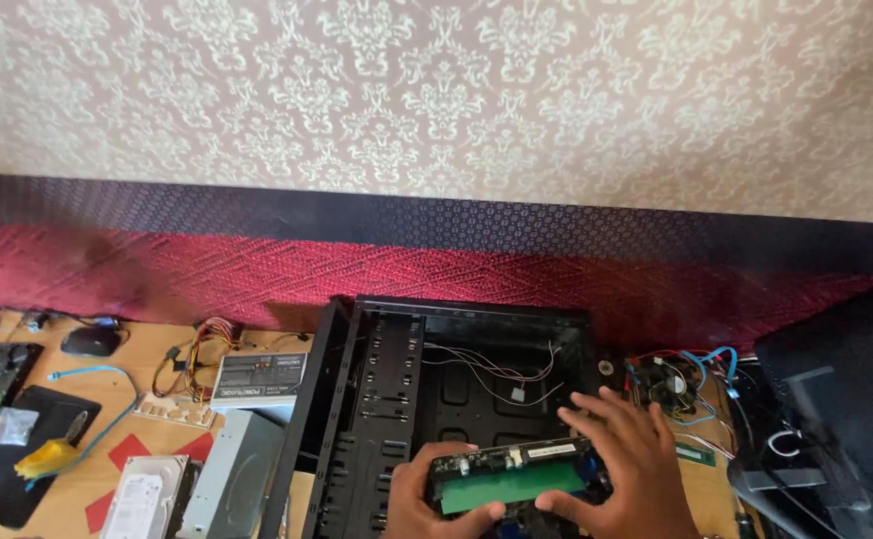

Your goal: Installing a CPU and RAM modules onto a motherboard at a computer repair station.

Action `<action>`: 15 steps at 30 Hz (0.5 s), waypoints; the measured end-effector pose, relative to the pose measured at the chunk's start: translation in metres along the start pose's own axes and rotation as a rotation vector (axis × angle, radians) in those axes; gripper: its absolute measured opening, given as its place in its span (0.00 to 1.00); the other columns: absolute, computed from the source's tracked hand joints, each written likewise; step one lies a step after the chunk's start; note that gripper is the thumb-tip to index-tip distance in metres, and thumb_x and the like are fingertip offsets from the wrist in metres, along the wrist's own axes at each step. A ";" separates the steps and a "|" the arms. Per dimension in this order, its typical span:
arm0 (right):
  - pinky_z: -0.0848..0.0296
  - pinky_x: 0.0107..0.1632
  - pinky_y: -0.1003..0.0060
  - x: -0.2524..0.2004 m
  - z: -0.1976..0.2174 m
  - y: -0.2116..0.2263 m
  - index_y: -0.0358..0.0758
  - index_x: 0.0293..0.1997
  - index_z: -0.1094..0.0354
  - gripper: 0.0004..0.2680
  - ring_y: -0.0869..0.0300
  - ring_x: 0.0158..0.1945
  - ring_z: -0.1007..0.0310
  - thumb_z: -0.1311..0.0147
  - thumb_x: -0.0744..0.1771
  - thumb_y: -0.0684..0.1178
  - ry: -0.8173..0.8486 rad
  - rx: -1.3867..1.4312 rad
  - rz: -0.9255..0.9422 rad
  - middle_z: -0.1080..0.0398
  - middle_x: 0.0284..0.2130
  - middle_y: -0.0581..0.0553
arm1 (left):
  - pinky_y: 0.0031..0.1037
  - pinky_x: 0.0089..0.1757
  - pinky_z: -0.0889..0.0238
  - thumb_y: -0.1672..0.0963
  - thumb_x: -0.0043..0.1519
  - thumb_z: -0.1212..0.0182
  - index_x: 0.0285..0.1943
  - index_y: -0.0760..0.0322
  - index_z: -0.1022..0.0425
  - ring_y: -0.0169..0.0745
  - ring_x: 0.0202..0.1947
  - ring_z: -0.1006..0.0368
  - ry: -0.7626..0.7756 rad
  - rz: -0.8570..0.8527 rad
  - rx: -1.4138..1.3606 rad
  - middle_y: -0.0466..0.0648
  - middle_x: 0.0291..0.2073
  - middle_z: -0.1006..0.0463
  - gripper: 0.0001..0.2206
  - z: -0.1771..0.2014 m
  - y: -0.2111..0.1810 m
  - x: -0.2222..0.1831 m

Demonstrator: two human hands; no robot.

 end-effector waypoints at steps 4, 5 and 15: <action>0.44 0.67 0.36 -0.009 0.008 -0.007 0.52 0.65 0.35 0.42 0.43 0.74 0.45 0.34 0.47 0.79 -0.167 0.104 -0.164 0.39 0.68 0.42 | 0.31 0.47 0.28 0.40 0.33 0.19 0.46 0.43 0.11 0.36 0.45 0.23 -0.067 -0.061 -0.122 0.41 0.37 0.20 0.29 -0.002 -0.003 -0.004; 0.44 0.67 0.36 -0.007 0.011 -0.003 0.52 0.65 0.35 0.42 0.43 0.74 0.45 0.34 0.47 0.79 -0.164 0.106 -0.168 0.39 0.68 0.42 | 0.31 0.47 0.28 0.40 0.33 0.19 0.46 0.43 0.11 0.36 0.45 0.23 -0.066 -0.057 -0.119 0.41 0.37 0.20 0.29 0.002 -0.004 0.000; 0.36 0.68 0.49 -0.006 0.034 0.012 0.40 0.56 0.32 0.32 0.47 0.65 0.37 0.37 0.52 0.69 -0.414 0.249 -0.107 0.41 0.57 0.38 | 0.21 0.23 0.33 0.47 0.54 0.25 0.51 0.65 0.26 0.29 0.21 0.25 -0.019 -1.001 -0.259 0.45 0.31 0.19 0.25 0.012 -0.049 0.009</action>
Point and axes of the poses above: each hand's wrist, its own x-axis towards the middle knuckle, its own z-axis out of the back of the hand, y = z × x, the point moved 3 cm from there along x, towards the middle knuckle
